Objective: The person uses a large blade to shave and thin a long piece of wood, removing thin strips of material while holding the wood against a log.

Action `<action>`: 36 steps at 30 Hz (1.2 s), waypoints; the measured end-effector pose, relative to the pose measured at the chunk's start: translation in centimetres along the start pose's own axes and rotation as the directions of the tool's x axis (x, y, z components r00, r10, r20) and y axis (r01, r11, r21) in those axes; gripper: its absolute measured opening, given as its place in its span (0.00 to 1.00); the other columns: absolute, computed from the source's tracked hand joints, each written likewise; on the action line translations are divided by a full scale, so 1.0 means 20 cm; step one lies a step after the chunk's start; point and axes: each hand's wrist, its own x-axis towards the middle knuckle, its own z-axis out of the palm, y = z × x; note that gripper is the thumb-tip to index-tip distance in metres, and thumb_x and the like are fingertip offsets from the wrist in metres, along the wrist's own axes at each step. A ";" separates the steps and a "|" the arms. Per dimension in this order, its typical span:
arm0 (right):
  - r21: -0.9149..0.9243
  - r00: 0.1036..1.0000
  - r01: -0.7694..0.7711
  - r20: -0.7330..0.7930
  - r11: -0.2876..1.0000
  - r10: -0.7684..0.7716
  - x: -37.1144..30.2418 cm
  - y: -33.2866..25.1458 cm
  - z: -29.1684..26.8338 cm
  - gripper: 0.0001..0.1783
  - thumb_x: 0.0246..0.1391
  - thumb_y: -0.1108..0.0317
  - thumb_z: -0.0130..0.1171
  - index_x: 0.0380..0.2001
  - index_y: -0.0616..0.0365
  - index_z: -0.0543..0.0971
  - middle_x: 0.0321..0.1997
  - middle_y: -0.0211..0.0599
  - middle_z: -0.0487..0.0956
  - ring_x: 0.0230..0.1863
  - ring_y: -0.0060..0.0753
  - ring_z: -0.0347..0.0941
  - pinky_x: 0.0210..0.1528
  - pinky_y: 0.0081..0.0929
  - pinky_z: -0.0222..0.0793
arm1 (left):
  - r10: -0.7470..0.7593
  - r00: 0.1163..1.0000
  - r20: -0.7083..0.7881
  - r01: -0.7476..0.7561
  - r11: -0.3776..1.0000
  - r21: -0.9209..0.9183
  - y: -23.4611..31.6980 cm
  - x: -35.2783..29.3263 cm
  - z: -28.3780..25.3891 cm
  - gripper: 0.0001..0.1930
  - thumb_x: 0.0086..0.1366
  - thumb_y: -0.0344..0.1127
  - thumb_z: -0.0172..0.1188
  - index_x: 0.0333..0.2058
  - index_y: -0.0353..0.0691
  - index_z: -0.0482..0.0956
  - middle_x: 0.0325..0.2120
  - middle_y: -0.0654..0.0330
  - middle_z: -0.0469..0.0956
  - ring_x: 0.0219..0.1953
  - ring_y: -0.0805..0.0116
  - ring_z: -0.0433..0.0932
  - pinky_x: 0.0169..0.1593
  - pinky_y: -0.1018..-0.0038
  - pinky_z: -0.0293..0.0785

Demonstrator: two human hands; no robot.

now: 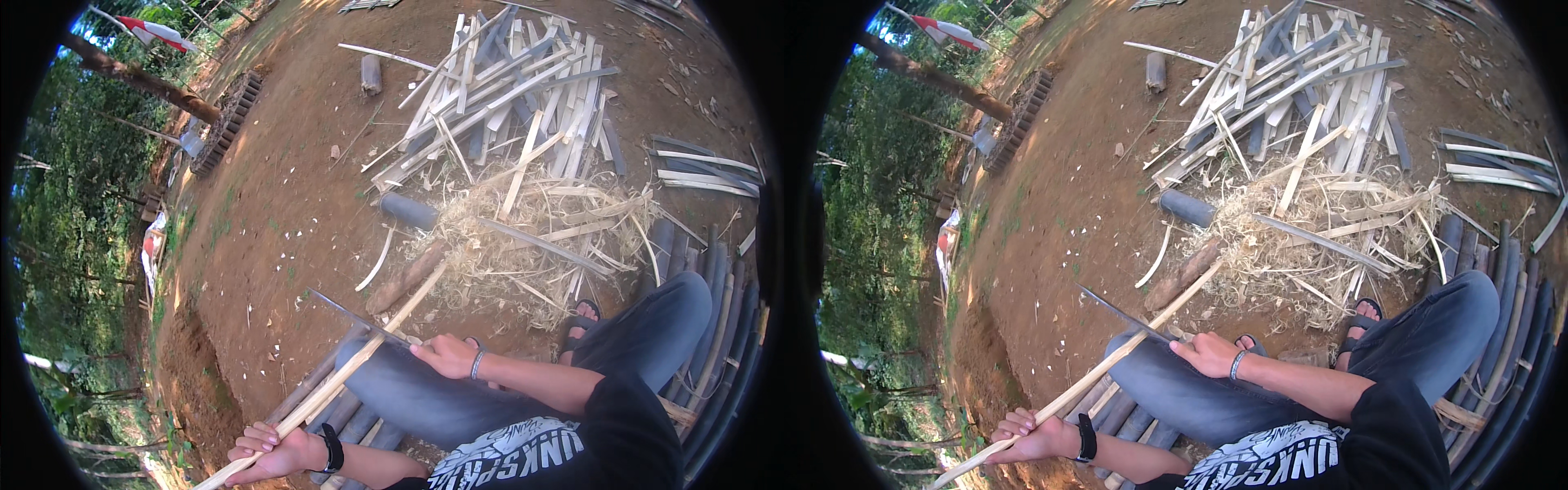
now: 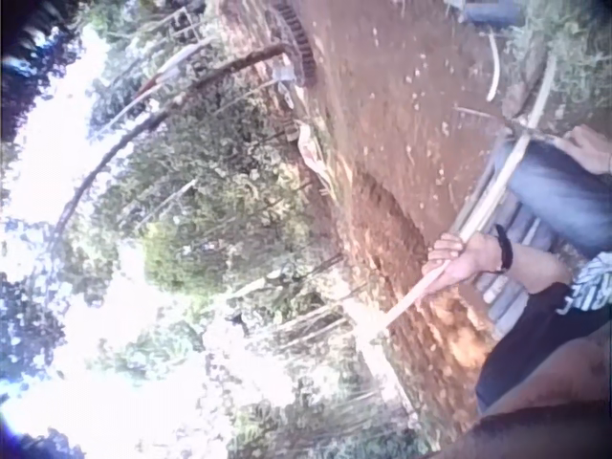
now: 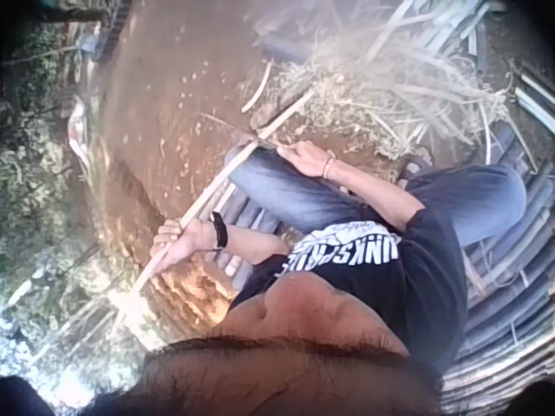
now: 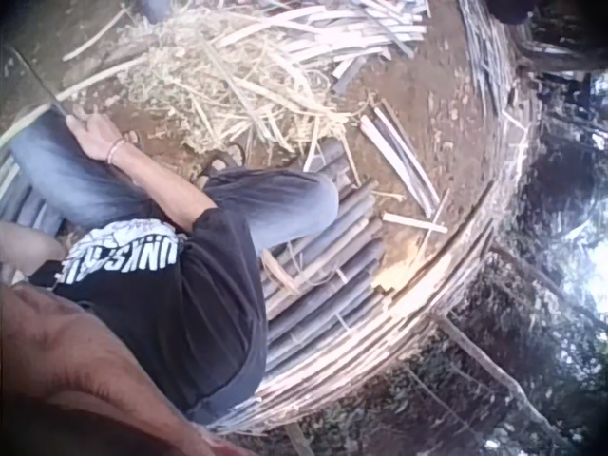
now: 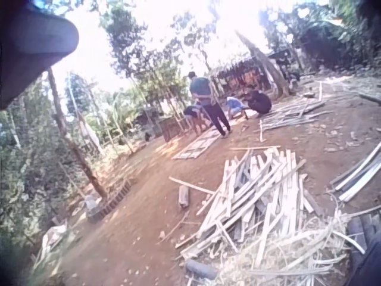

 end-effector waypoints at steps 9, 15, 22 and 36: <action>0.112 0.998 0.061 0.020 0.992 -0.064 0.04 -0.03 0.00 0.38 0.60 0.40 0.37 0.18 0.67 0.73 0.16 0.54 0.72 0.23 0.53 0.72 0.33 0.46 0.65 | 0.053 0.995 0.084 -0.051 0.998 -0.020 -0.06 0.03 -0.05 0.30 0.67 0.65 0.33 0.16 0.48 0.58 0.07 0.69 0.50 0.09 0.79 0.48 0.12 0.84 0.45; 0.168 0.983 0.181 -0.042 0.969 -0.176 0.01 0.07 0.06 0.38 0.59 0.38 0.39 0.20 0.67 0.75 0.14 0.56 0.70 0.20 0.54 0.70 0.32 0.45 0.66 | 0.120 0.990 0.075 -0.122 0.992 0.017 0.01 -0.05 0.02 0.29 0.68 0.63 0.32 0.17 0.48 0.56 0.08 0.70 0.48 0.10 0.80 0.47 0.13 0.84 0.43; -0.060 0.997 0.064 0.040 0.996 -0.062 0.02 0.20 -0.07 0.34 0.58 0.39 0.40 0.26 0.61 0.80 0.18 0.55 0.75 0.26 0.57 0.74 0.34 0.47 0.67 | 0.112 0.989 0.094 -0.113 0.994 0.009 -0.01 -0.09 -0.01 0.30 0.67 0.64 0.32 0.16 0.47 0.55 0.08 0.69 0.48 0.09 0.79 0.47 0.12 0.84 0.45; -0.058 0.997 -0.082 0.009 0.995 0.082 -0.02 0.19 -0.04 0.35 0.57 0.36 0.40 0.32 0.59 0.82 0.22 0.59 0.76 0.29 0.59 0.76 0.35 0.47 0.70 | 0.141 0.971 0.194 -0.137 0.990 -0.034 -0.01 -0.13 0.08 0.28 0.68 0.62 0.35 0.17 0.47 0.56 0.08 0.68 0.52 0.09 0.78 0.50 0.13 0.84 0.46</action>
